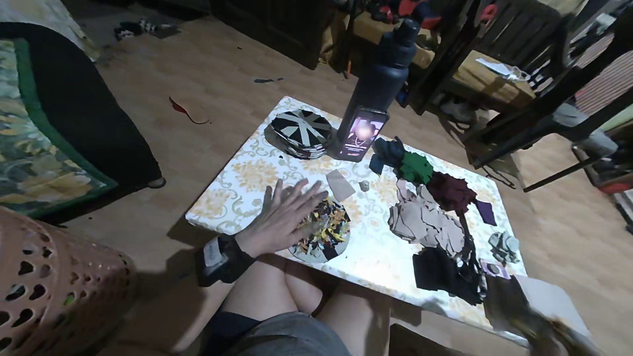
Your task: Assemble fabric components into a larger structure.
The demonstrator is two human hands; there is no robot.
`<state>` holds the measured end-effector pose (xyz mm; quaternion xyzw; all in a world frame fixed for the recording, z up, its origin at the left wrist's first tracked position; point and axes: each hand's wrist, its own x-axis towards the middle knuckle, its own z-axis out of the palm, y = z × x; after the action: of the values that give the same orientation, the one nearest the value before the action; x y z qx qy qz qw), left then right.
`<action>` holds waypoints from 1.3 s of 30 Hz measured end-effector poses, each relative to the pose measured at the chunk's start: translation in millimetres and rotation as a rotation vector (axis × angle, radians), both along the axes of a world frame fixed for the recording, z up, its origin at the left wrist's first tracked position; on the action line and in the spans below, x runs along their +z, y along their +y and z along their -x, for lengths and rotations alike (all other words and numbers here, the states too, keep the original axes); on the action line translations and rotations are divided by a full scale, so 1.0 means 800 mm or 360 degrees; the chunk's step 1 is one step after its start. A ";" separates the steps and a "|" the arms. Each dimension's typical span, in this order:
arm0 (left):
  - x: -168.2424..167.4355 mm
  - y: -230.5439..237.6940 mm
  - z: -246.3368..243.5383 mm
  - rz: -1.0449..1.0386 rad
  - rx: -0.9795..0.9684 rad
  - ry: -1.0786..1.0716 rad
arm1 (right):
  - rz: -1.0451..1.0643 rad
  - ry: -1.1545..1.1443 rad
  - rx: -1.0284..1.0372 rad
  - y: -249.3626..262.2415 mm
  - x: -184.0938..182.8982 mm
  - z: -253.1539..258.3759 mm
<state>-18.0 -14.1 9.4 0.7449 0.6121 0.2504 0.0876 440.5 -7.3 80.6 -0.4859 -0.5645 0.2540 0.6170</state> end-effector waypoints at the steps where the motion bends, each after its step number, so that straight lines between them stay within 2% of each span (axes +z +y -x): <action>1: -0.003 -0.003 0.003 -0.0135 0.0078 -0.0106 | -0.0072 -0.0077 0.0179 0.018 -0.008 0.024; 6: -0.007 -0.020 0.021 -0.0503 0.0372 -0.0639 | -0.0347 -0.0454 0.0847 0.063 -0.036 0.183; 9: -0.016 -0.023 0.031 -0.0566 0.0425 -0.0739 | -0.0418 -0.0719 0.1019 0.064 -0.055 0.250; 12: -0.018 -0.023 0.031 -0.0476 0.0456 -0.0771 | -0.0444 -0.0993 0.1119 0.061 -0.075 0.286; 15: -0.020 -0.019 0.028 -0.0381 0.0441 -0.0741 | -0.0455 -0.1260 0.1194 0.065 -0.091 0.296; 18: -0.022 -0.021 0.028 -0.0364 0.0445 -0.0752 | -0.0452 -0.1343 0.1186 0.059 -0.086 0.296; 22: -0.023 -0.022 0.030 -0.0380 0.0458 -0.0789 | -0.0450 -0.1184 0.1157 0.053 -0.069 0.290; 28: -0.022 -0.025 0.031 -0.0352 0.0478 -0.0750 | -0.0432 -0.1169 0.1187 0.055 -0.098 0.296; 33: -0.023 -0.025 0.030 -0.0517 0.0351 -0.0814 | -0.0478 -0.0956 0.1135 0.059 -0.093 0.285; 39: -0.032 -0.026 0.023 -0.0646 0.0078 -0.0480 | -0.0454 -0.1132 0.1331 0.050 -0.106 0.284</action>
<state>-36.3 -34.7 -16.2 0.6864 0.5473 0.4784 0.0205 213.3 32.5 -4.4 -0.1885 -0.9107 0.2186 0.2953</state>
